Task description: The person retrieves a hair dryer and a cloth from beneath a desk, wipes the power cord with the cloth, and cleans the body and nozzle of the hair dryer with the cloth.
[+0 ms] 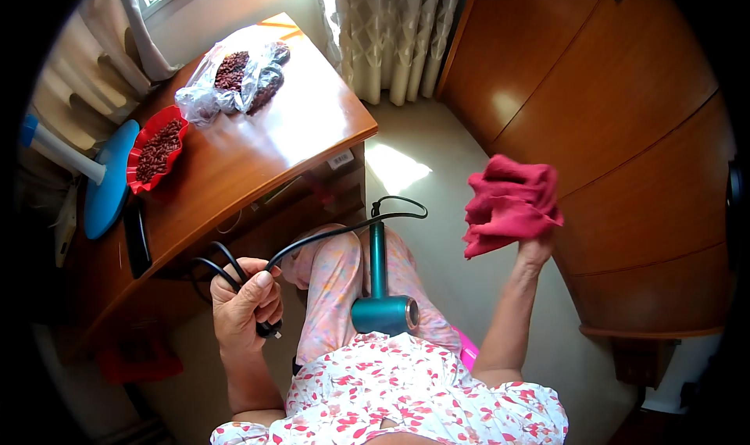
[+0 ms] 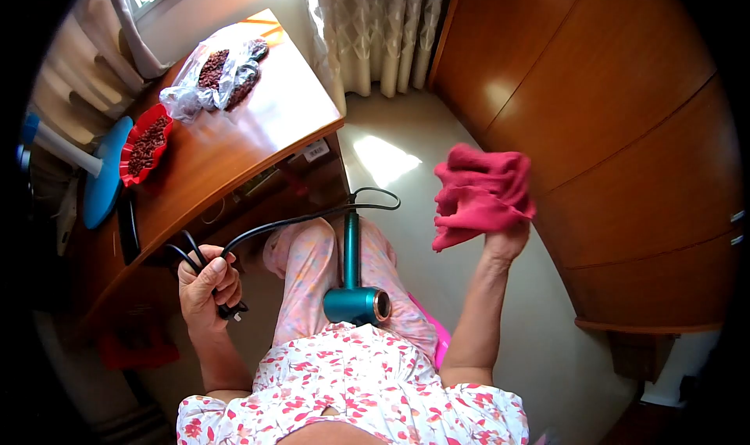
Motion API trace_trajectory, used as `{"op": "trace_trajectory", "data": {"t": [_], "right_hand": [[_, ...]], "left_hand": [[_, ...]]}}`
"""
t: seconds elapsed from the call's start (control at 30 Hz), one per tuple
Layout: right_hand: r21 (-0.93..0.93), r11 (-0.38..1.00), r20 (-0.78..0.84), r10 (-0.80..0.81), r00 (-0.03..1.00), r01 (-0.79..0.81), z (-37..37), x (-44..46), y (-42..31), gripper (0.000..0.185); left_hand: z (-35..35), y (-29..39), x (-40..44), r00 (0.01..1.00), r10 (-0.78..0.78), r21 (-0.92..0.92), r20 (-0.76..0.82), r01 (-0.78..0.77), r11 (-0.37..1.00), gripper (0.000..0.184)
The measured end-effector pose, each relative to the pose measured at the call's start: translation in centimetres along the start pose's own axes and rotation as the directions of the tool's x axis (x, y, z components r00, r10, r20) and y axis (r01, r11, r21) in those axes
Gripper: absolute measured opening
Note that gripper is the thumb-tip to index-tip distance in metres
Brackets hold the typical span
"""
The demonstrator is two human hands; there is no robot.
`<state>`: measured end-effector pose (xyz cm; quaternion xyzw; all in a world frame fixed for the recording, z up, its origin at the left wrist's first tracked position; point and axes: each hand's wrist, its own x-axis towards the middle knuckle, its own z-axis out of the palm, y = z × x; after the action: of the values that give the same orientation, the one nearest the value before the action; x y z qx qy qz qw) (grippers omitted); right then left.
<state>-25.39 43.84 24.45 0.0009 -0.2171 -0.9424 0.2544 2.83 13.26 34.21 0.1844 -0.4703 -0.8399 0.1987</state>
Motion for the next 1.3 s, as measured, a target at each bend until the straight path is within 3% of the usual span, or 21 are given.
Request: {"op": "trace_trajectory", "data": {"t": [0.1,0.13,0.2,0.23,0.33,0.4,0.43,0.47,0.5,0.6,0.67,0.73,0.77,0.9,0.97,1.0,1.03,1.07,1.1,1.2,1.3], "right_hand": [[-0.238,0.967,0.176,-0.046,0.983,0.088,-1.0,-0.8,-1.8,0.056],[-0.703,0.633,0.185,-0.278,0.943,0.324,-4.0,-0.6,-3.4,0.054],[-0.955,-0.15,0.295,-0.42,0.858,0.255,-5.4,-0.6,-3.3,0.048],[-0.872,-0.482,0.345,-0.484,0.804,0.084,-6.1,-0.7,-3.2,0.045],[-0.703,-0.67,0.085,-0.413,0.907,-0.239,-3.1,0.8,2.4,0.046],[-0.279,-0.938,0.466,0.054,0.883,0.204,-3.5,2.4,0.6,0.044],[-0.085,-0.941,0.54,0.232,0.809,0.327,-3.3,2.7,0.1,0.043],[-0.413,-0.824,0.491,0.156,0.857,0.387,-3.0,2.5,0.0,0.04],[-0.437,-0.809,0.419,0.203,0.885,0.392,-2.2,2.2,0.4,0.041],[-0.066,-0.934,0.021,0.352,0.936,0.352,-0.4,-0.4,2.1,0.043],[-0.685,-0.717,0.248,-0.068,0.966,0.126,-4.3,-0.7,2.2,0.045],[-0.991,-0.097,0.128,-0.506,0.853,0.091,-7.2,-0.9,3.2,0.046],[-0.69,-0.689,0.21,-0.482,0.851,-0.22,-7.3,-1.9,4.8,0.043],[-0.736,-0.676,0.143,-0.21,0.967,-0.038,-3.4,-1.2,11.4,0.044],[-0.411,-0.912,0.195,-0.1,0.976,-0.011,-3.3,-1.7,13.0,0.042],[-0.764,-0.645,0.095,-0.155,0.983,-0.028,-3.7,-2.1,14.4,0.043],[-0.978,0.192,-0.085,-0.003,0.996,-0.083,-3.6,-2.1,15.0,0.045],[-0.45,0.856,-0.26,0.149,0.954,-0.256,-3.5,-2.2,15.6,0.047],[-0.637,0.76,-0.07,0.112,0.991,-0.131,-3.3,-1.8,17.4,0.049],[-0.984,0.176,0.031,0.176,0.984,0.0,-3.7,-2.8,19.7,0.045],[-0.821,-0.312,0.321,0.439,0.839,0.478,-4.0,-2.9,21.1,0.027]], "left_hand": [[-0.2,-0.3,0.3,1.0,0.005,0.023,0.007,-0.005,1.0,0.011],[-0.2,-0.4,0.4,1.0,0.012,0.032,0.012,-0.012,0.999,0.011],[0.0,-0.5,0.5,1.0,-0.005,0.02,0.011,0.005,1.0,0.011],[0.1,-0.5,0.6,1.0,-0.02,0.011,0.004,0.02,1.0,0.011],[0.1,-0.7,0.7,1.0,-0.004,0.03,0.006,0.003,1.0,0.012],[0.2,-0.7,0.6,1.0,-0.012,0.018,0.006,0.012,1.0,0.012],[0.2,-0.7,0.7,1.0,-0.015,0.003,0.005,0.015,1.0,0.012],[0.2,-0.8,0.7,1.0,-0.006,0.002,0.0,0.006,1.0,0.012],[0.2,-0.8,0.7,1.0,-0.021,-0.003,-0.009,0.021,1.0,0.012],[-0.1,-1.1,0.5,0.998,-0.052,0.0,-0.042,0.053,0.999,0.012],[0.3,-1.2,0.8,0.997,-0.071,0.014,-0.035,0.072,0.997,0.011],[0.5,-1.4,1.1,0.994,-0.106,-0.008,-0.021,0.106,0.994,0.011],[0.5,-1.6,1.2,0.992,-0.12,-0.008,-0.03,0.12,0.993,0.011],[1.1,-2.3,1.4,0.993,-0.107,-0.028,-0.051,0.106,0.994,0.011],[1.6,-2.9,1.7,0.985,-0.159,-0.046,-0.069,0.157,0.987,0.008],[2.0,-3.2,1.8,0.981,-0.186,-0.053,-0.063,0.183,0.982,0.008],[2.4,-3.6,1.9,0.976,-0.212,-0.06,-0.058,0.209,0.976,0.007],[2.7,-4.0,2.0,0.971,-0.232,-0.031,-0.064,0.23,0.973,0.007],[2.8,-4.2,2.2,0.964,-0.265,-0.01,-0.011,0.265,0.964,0.007],[3.7,-4.8,2.6,0.957,-0.29,0.013,0.019,0.29,0.957,0.008],[3.6,-5.2,3.0,0.973,-0.224,0.024,0.061,0.223,0.975,0.01]]}}
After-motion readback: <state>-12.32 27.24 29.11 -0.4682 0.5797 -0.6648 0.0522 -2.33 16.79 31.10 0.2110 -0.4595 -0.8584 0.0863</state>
